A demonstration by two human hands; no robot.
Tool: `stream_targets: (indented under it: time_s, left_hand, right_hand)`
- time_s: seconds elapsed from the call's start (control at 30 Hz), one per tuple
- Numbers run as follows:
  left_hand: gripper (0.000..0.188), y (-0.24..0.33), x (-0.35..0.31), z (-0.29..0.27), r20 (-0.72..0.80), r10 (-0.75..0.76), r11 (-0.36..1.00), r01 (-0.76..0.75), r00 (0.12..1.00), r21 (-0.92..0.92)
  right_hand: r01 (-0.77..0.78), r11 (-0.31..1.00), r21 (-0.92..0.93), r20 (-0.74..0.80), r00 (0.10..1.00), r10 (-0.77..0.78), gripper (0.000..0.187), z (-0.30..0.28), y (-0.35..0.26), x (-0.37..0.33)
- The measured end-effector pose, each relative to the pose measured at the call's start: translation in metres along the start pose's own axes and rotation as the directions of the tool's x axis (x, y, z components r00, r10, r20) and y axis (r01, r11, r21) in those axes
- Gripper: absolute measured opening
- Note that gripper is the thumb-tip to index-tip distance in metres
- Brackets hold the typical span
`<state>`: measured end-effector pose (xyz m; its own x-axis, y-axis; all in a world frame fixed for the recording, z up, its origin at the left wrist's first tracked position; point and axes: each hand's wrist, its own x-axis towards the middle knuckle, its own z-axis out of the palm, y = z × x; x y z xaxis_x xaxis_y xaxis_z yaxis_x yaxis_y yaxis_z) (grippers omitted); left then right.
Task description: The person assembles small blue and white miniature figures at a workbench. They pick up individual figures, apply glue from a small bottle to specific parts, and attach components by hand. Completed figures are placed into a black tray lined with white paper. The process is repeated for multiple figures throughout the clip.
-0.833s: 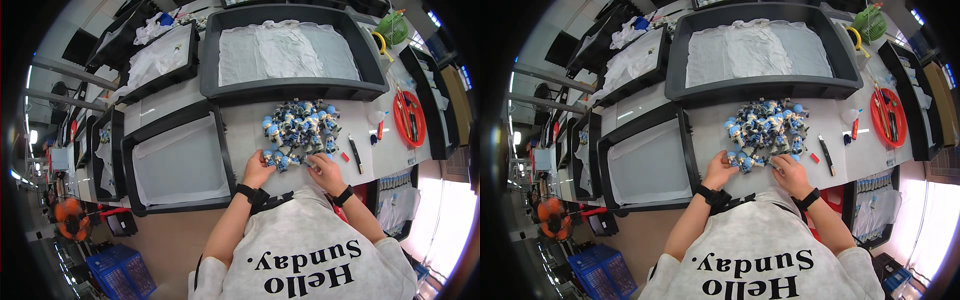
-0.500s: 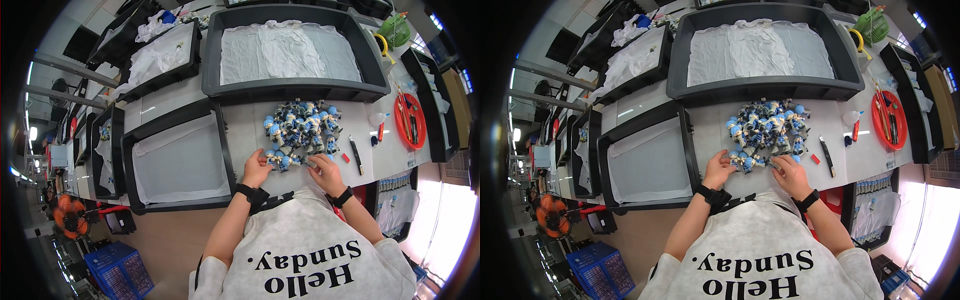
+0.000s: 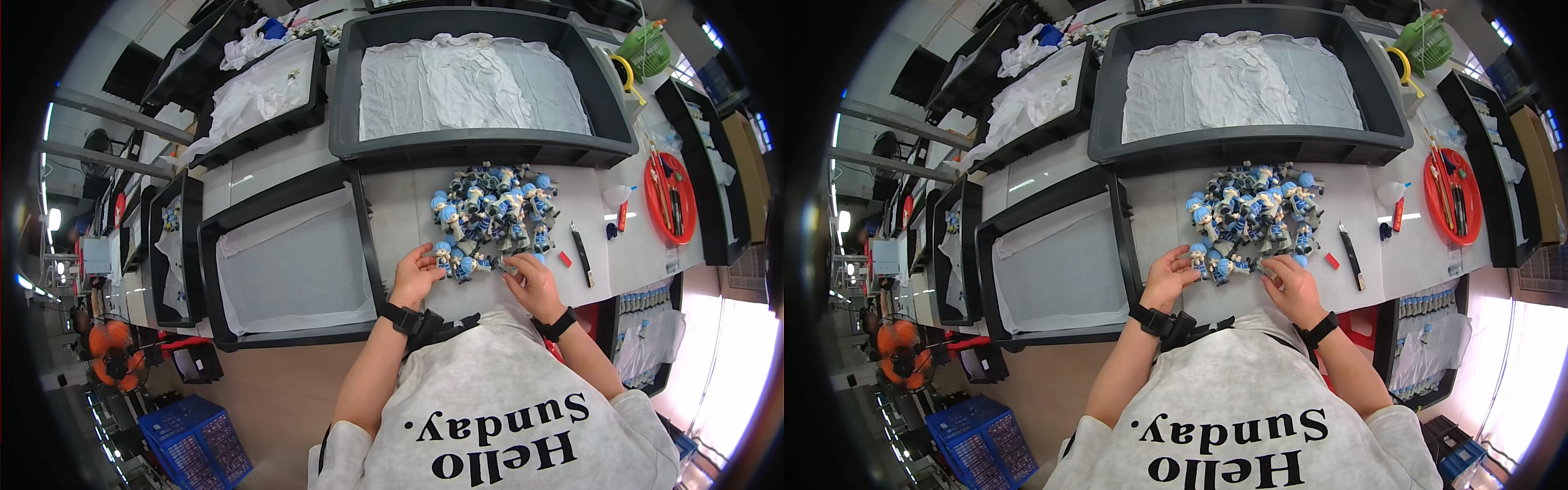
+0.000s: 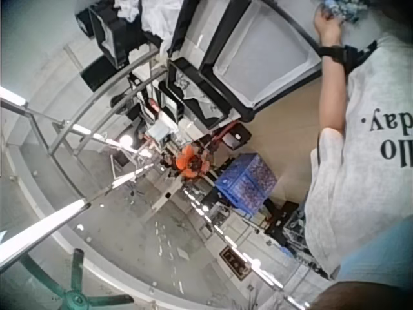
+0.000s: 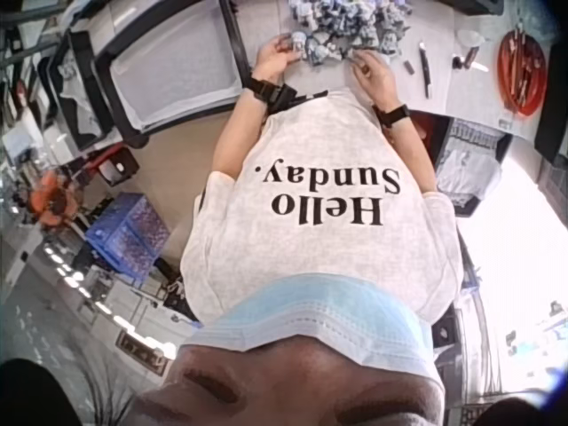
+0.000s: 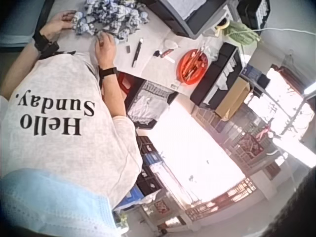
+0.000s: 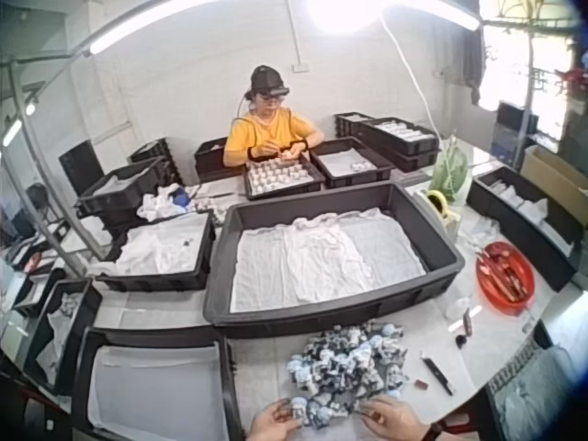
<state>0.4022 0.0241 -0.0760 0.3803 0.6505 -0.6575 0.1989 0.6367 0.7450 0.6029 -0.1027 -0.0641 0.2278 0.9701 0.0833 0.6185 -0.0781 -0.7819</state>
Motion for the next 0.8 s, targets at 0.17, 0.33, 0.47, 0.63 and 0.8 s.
stream_targets:
  time_s: [0.17,0.33,0.47,0.63,0.8]
  left_hand:
    - [0.062,0.002,-0.001,0.002,-0.030,0.016,0.999,-0.017,0.999,-0.031]
    - [0.062,-0.001,0.000,0.000,0.002,0.004,1.000,-0.004,1.000,-0.012]
    - [0.064,-0.002,0.003,0.002,-0.036,-0.049,0.995,0.053,0.998,0.089]
    - [0.064,0.000,0.001,0.009,-0.026,0.039,0.986,-0.034,0.999,0.165]
    - [0.064,0.000,0.004,0.011,0.073,0.059,0.979,-0.073,0.996,0.193]
  right_hand:
    - [-0.009,1.000,0.006,0.005,1.000,0.008,0.026,0.000,0.000,0.000]
    - [-0.017,1.000,0.006,0.005,1.000,0.017,0.026,0.000,-0.001,0.000]
    - [-0.019,1.000,0.019,-0.016,1.000,0.019,0.025,0.000,-0.004,-0.002]
    - [0.002,0.999,0.033,-0.022,1.000,-0.001,0.024,-0.001,-0.005,-0.003]
    - [-0.020,0.999,0.039,-0.042,0.999,0.022,0.024,-0.002,-0.006,-0.006]
